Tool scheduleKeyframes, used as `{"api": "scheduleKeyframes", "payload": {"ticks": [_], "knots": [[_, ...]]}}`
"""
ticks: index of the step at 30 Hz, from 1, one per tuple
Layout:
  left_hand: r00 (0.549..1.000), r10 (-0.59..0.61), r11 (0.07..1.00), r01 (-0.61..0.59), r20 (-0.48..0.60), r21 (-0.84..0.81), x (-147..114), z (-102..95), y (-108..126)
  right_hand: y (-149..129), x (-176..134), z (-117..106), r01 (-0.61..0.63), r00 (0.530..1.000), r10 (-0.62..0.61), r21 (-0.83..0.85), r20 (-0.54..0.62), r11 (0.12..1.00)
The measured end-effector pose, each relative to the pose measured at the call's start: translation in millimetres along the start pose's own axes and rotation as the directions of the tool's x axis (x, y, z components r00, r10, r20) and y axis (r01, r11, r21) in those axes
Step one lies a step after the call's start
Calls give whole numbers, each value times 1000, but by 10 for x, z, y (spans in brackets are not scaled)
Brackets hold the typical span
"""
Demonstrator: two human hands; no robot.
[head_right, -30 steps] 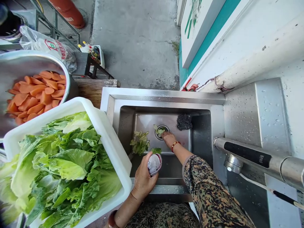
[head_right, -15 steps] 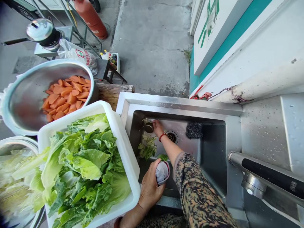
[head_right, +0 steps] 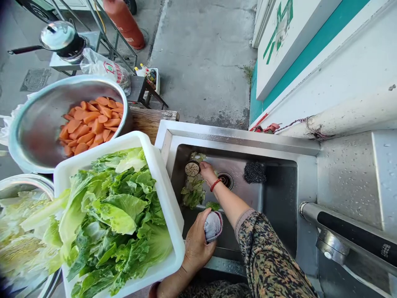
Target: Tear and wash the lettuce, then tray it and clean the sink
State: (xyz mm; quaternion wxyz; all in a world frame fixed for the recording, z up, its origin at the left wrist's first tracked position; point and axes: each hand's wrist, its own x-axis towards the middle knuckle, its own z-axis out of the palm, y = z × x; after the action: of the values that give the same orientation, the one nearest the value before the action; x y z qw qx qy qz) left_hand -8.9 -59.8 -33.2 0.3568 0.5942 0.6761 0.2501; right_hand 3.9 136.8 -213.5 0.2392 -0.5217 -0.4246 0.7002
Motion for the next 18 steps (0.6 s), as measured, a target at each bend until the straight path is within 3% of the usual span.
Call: {"api": "scheduleKeyframes", "payload": {"ticks": [5, 18], "knots": [[1000, 10, 1000, -10, -2, -7, 1, 35, -15, 191, -91, 87, -69, 996, 68, -11, -52, 998], [999, -25, 999, 26, 22, -29, 19, 90, -25, 361, -153, -42, -84, 988, 63, -153, -141, 985]]}}
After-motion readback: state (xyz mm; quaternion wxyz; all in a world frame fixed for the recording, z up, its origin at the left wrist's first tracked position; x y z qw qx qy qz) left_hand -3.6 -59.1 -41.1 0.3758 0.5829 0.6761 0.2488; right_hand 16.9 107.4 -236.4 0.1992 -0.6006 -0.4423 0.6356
